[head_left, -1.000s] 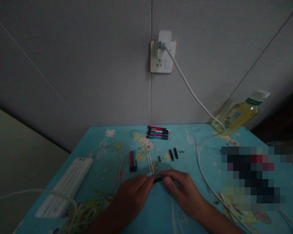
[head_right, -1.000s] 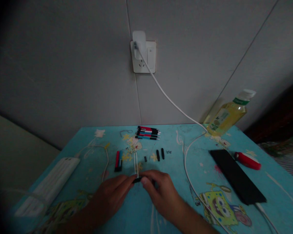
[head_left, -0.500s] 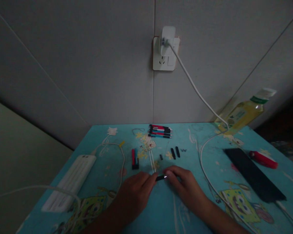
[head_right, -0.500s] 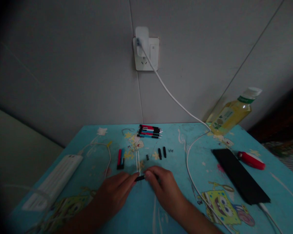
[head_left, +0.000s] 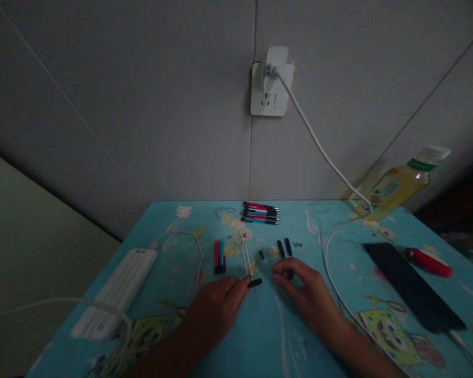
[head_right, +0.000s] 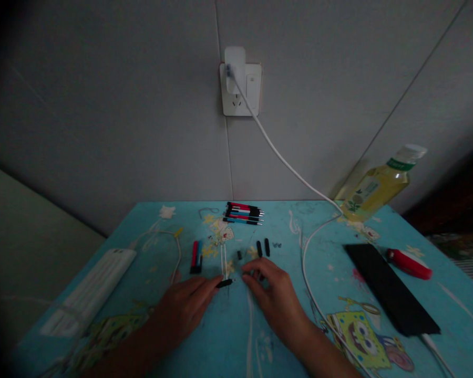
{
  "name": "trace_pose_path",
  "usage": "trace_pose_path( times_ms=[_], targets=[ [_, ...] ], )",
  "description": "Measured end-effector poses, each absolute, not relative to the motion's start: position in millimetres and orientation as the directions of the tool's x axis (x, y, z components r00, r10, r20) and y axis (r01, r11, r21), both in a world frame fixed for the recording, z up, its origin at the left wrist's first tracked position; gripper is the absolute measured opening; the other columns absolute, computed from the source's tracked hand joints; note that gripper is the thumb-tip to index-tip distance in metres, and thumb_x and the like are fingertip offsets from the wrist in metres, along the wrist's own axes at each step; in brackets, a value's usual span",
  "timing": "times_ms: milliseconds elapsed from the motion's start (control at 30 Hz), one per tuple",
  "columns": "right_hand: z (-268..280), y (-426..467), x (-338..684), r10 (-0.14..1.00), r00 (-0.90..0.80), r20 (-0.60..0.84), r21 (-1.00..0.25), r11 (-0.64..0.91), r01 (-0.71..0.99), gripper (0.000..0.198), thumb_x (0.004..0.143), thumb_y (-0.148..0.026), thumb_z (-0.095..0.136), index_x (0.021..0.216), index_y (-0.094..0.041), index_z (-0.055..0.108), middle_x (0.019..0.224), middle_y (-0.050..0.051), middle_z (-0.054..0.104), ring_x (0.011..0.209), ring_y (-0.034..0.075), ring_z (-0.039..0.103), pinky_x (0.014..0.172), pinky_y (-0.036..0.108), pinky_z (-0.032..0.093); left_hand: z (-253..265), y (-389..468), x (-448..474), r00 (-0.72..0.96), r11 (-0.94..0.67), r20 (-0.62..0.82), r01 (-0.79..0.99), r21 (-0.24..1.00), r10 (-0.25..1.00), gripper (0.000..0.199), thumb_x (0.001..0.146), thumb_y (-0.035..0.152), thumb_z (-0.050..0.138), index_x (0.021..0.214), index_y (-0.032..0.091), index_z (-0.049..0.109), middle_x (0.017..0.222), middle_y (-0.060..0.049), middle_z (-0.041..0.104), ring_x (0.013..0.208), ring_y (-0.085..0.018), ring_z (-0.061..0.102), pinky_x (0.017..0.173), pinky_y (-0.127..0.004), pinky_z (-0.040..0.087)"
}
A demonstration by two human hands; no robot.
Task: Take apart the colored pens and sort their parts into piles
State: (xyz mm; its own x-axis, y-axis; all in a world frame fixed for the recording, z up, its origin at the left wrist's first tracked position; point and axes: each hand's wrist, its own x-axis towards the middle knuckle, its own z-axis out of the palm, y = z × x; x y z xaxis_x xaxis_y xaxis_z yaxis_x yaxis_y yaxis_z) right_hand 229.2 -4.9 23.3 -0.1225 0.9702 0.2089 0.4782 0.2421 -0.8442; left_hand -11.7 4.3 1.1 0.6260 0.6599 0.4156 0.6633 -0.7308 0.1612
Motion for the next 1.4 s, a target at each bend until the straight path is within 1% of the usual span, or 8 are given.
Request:
trace_pose_path(
  times_ms=[67,200,333,400,633,800,1267,1400],
  targets=[
    [24,4,247,0.971,-0.034,0.237,-0.795,0.214,0.567,0.014,0.094,-0.033,0.06,0.099,-0.023,0.069,0.097,0.004,0.07,0.085,0.019,0.064,0.073,0.028,0.051,2,5,-12,0.625,-0.73,0.418,0.666,0.155,0.659,0.031,0.104,0.024,0.037,0.12,0.016,0.062,0.082,-0.005,0.067,0.068,-0.018,0.067,0.063,-0.033,0.054],
    [16,26,295,0.902,0.116,0.416,-0.574,0.161,0.803,0.02,0.093,-0.038,0.059,0.1,-0.021,0.069,0.093,0.006,0.071,0.081,0.022,0.064,0.077,0.034,0.051,3,5,-13,0.637,-0.737,0.411,0.659,0.148,0.652,0.03,0.104,0.022,0.039,0.122,0.015,0.062,0.081,-0.005,0.067,0.068,-0.018,0.066,0.062,-0.031,0.054],
    [-1,41,328,0.911,0.05,0.409,-0.366,0.113,0.924,0.021,0.096,-0.03,0.052,0.1,-0.019,0.069,0.097,0.009,0.07,0.09,0.026,0.065,0.085,0.039,0.05,2,4,-13,0.638,-0.747,0.435,0.65,0.14,0.636,0.03,0.103,0.02,0.038,0.121,0.015,0.061,0.085,-0.006,0.069,0.071,-0.019,0.068,0.063,-0.033,0.055],
    [-9,44,333,0.924,0.02,0.382,-0.328,0.115,0.938,0.021,0.095,-0.028,0.052,0.099,-0.02,0.071,0.096,0.009,0.07,0.091,0.027,0.064,0.086,0.04,0.051,2,4,-13,0.64,-0.755,0.447,0.64,0.141,0.625,0.03,0.103,0.02,0.038,0.121,0.014,0.061,0.086,-0.007,0.07,0.073,-0.019,0.069,0.064,-0.033,0.055],
    [-18,49,325,0.93,-0.033,0.365,-0.313,0.156,0.937,0.026,0.094,-0.024,0.051,0.112,-0.02,0.069,0.105,0.01,0.072,0.098,0.028,0.064,0.091,0.043,0.05,1,5,-13,0.647,-0.747,0.412,0.648,0.147,0.642,0.03,0.103,0.02,0.039,0.122,0.015,0.062,0.086,-0.007,0.071,0.072,-0.019,0.069,0.064,-0.032,0.056],
    [-19,52,323,0.931,-0.031,0.364,-0.339,0.163,0.926,0.031,0.092,-0.022,0.053,0.12,-0.02,0.065,0.098,0.007,0.074,0.091,0.026,0.066,0.087,0.041,0.051,-2,4,-14,0.654,-0.755,0.419,0.642,0.132,0.629,0.032,0.103,0.02,0.037,0.124,0.015,0.061,0.086,-0.007,0.07,0.072,-0.018,0.069,0.065,-0.032,0.056],
    [-17,49,322,0.932,-0.03,0.362,-0.389,0.18,0.903,0.033,0.093,-0.023,0.05,0.124,-0.023,0.062,0.098,0.004,0.076,0.089,0.023,0.069,0.086,0.04,0.054,2,6,-13,0.656,-0.769,0.442,0.623,0.139,0.612,0.031,0.104,0.02,0.038,0.12,0.014,0.063,0.083,-0.006,0.071,0.073,-0.018,0.069,0.065,-0.03,0.056],
    [-13,47,319,0.923,-0.052,0.381,-0.366,0.202,0.908,0.032,0.092,-0.024,0.053,0.121,-0.021,0.064,0.109,0.008,0.073,0.099,0.026,0.066,0.091,0.044,0.051,0,5,-14,0.658,-0.764,0.421,0.627,0.153,0.625,0.031,0.103,0.019,0.039,0.122,0.014,0.063,0.085,-0.007,0.071,0.073,-0.019,0.069,0.064,-0.032,0.056]
  ],
)
